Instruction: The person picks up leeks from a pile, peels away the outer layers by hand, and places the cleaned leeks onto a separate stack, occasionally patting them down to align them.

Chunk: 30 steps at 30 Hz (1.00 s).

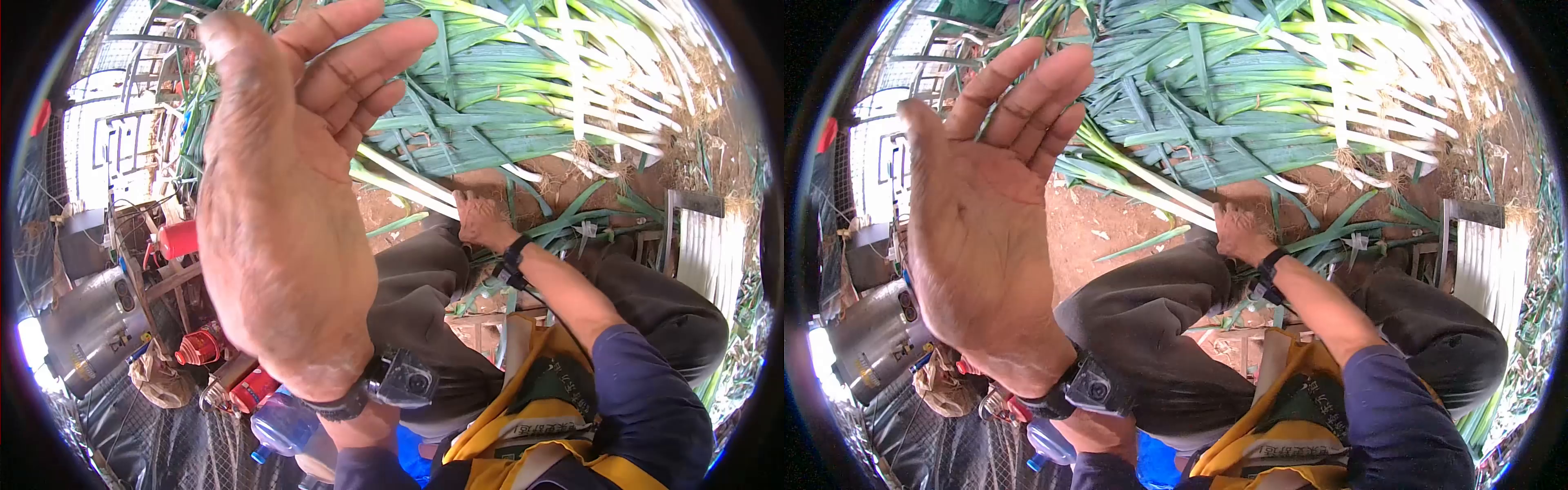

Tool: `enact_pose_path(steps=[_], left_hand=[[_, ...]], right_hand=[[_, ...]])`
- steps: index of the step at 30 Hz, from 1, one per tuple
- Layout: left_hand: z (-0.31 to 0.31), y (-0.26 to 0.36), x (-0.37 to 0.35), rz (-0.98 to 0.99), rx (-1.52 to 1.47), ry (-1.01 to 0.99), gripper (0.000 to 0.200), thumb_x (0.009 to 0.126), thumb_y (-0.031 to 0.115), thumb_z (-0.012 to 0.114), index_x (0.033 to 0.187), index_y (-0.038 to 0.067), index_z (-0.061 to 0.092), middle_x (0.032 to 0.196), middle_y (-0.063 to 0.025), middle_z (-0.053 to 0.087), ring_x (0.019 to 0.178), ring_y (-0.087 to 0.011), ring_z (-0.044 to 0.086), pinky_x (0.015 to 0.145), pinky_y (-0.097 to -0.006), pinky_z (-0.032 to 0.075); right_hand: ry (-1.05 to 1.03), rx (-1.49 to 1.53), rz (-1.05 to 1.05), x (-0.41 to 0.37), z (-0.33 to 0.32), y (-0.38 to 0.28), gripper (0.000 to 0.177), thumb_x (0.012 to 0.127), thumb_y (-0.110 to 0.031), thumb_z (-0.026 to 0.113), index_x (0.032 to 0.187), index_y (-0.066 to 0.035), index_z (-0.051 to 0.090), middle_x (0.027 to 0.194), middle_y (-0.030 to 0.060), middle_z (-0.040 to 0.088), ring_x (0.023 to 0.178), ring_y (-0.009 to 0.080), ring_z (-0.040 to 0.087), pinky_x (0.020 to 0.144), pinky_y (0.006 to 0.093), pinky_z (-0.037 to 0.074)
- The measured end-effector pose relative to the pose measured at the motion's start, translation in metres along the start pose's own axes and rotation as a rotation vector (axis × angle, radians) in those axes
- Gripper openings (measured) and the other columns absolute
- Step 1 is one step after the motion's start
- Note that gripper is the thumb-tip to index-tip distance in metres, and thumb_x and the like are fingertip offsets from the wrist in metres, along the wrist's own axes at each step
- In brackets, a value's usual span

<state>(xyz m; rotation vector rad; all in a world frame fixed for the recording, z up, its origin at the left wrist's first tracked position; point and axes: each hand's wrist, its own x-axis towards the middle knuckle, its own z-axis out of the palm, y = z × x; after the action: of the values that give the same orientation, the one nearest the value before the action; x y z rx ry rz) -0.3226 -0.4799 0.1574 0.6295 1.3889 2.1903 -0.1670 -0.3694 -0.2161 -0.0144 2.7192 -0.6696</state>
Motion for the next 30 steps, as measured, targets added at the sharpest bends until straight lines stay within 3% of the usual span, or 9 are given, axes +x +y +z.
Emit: enact_pose_path(steps=[4,9,14,19,21,24,26,27,30], left_hand=[[0.042,-0.001,0.000,-0.052,0.367,0.422,0.069,0.110,0.051,0.031,0.129,-0.011,0.056,0.120,-0.0290,0.068,0.118,-0.0314,0.065,0.106,-0.0392,0.044],[0.056,-0.009,-0.005,-0.041,0.649,0.269,0.048,0.102,0.043,0.061,0.119,-0.001,0.069,0.114,-0.0150,0.074,0.111,-0.0213,0.068,0.096,-0.0357,0.050],[0.095,-0.059,-0.002,0.250,1.312,-0.255,0.088,0.078,0.042,0.086,0.147,0.002,0.049,0.135,-0.0195,0.063,0.124,-0.0350,0.063,0.107,-0.0407,0.048],[0.165,-0.117,0.001,0.260,0.907,-0.281,0.054,0.083,0.026,0.082,0.124,-0.003,0.063,0.106,-0.0202,0.071,0.099,-0.0353,0.069,0.089,-0.0423,0.054],[0.186,-0.118,0.006,0.236,0.690,-0.280,0.039,0.087,0.022,0.079,0.113,-0.004,0.067,0.093,-0.0182,0.072,0.088,-0.0311,0.070,0.081,-0.0417,0.055],[0.193,-0.100,0.018,0.150,0.423,-0.273,0.019,0.096,0.018,0.071,0.096,0.000,0.069,0.084,-0.0057,0.070,0.074,-0.0140,0.066,0.076,-0.0327,0.054],[0.195,-0.068,0.021,0.165,0.197,-0.272,0.022,0.100,0.021,0.067,0.097,0.000,0.067,0.080,-0.0072,0.066,0.074,-0.0182,0.064,0.076,-0.0364,0.055],[0.191,-0.057,0.025,0.185,0.046,-0.285,0.025,0.101,0.024,0.067,0.098,0.000,0.066,0.079,-0.0077,0.064,0.075,-0.0193,0.063,0.078,-0.0379,0.055],[0.176,-0.025,0.022,0.112,-0.214,-0.417,0.041,0.102,0.044,0.062,0.107,0.003,0.060,0.088,-0.0056,0.059,0.084,-0.0205,0.059,0.084,-0.0415,0.051]], right_hand=[[-0.187,-0.026,-0.148,-0.004,-0.148,-0.007,0.061,0.073,-0.007,0.059,0.131,0.009,0.053,0.094,0.0273,0.067,0.085,0.0404,0.069,0.072,0.0473,0.056],[-0.190,-0.160,-0.212,-0.066,-0.338,0.000,0.065,0.072,-0.009,0.062,0.134,0.008,0.055,0.118,0.0296,0.066,0.107,0.0430,0.066,0.092,0.0488,0.053],[0.242,-0.512,-0.551,-0.192,-0.487,-0.001,0.064,0.070,-0.010,0.075,0.132,0.000,0.062,0.118,0.0201,0.066,0.111,0.0355,0.065,0.097,0.0452,0.051],[-0.001,-0.463,-0.520,-0.282,-0.591,-0.053,0.078,0.076,-0.017,0.082,0.147,-0.007,0.049,0.139,0.0134,0.059,0.124,0.0293,0.060,0.106,0.0447,0.047],[-0.261,-0.317,-0.506,-0.283,-0.630,-0.078,0.091,0.083,-0.035,0.080,0.157,-0.011,0.032,0.151,0.0163,0.046,0.130,0.0293,0.056,0.112,0.0485,0.043],[0.961,-0.119,-0.576,-0.276,-0.559,-0.042,0.091,0.083,-0.041,0.083,0.155,-0.007,0.038,0.124,0.0196,0.066,0.114,0.0314,0.066,0.102,0.0480,0.054],[1.319,0.039,-0.356,-0.276,-0.521,-0.014,0.079,0.081,-0.023,0.082,0.149,-0.005,0.047,0.128,0.0151,0.065,0.117,0.0288,0.064,0.100,0.0439,0.053],[1.219,0.184,-0.185,-0.289,-0.491,0.004,0.071,0.079,-0.008,0.082,0.144,-0.004,0.054,0.136,0.0117,0.063,0.125,0.0257,0.060,0.106,0.0407,0.047],[0.807,0.439,-0.023,-0.259,-0.374,0.017,0.077,0.084,-0.033,0.083,0.146,0.002,0.051,0.145,0.0221,0.056,0.137,0.0302,0.052,0.116,0.0386,0.039]])
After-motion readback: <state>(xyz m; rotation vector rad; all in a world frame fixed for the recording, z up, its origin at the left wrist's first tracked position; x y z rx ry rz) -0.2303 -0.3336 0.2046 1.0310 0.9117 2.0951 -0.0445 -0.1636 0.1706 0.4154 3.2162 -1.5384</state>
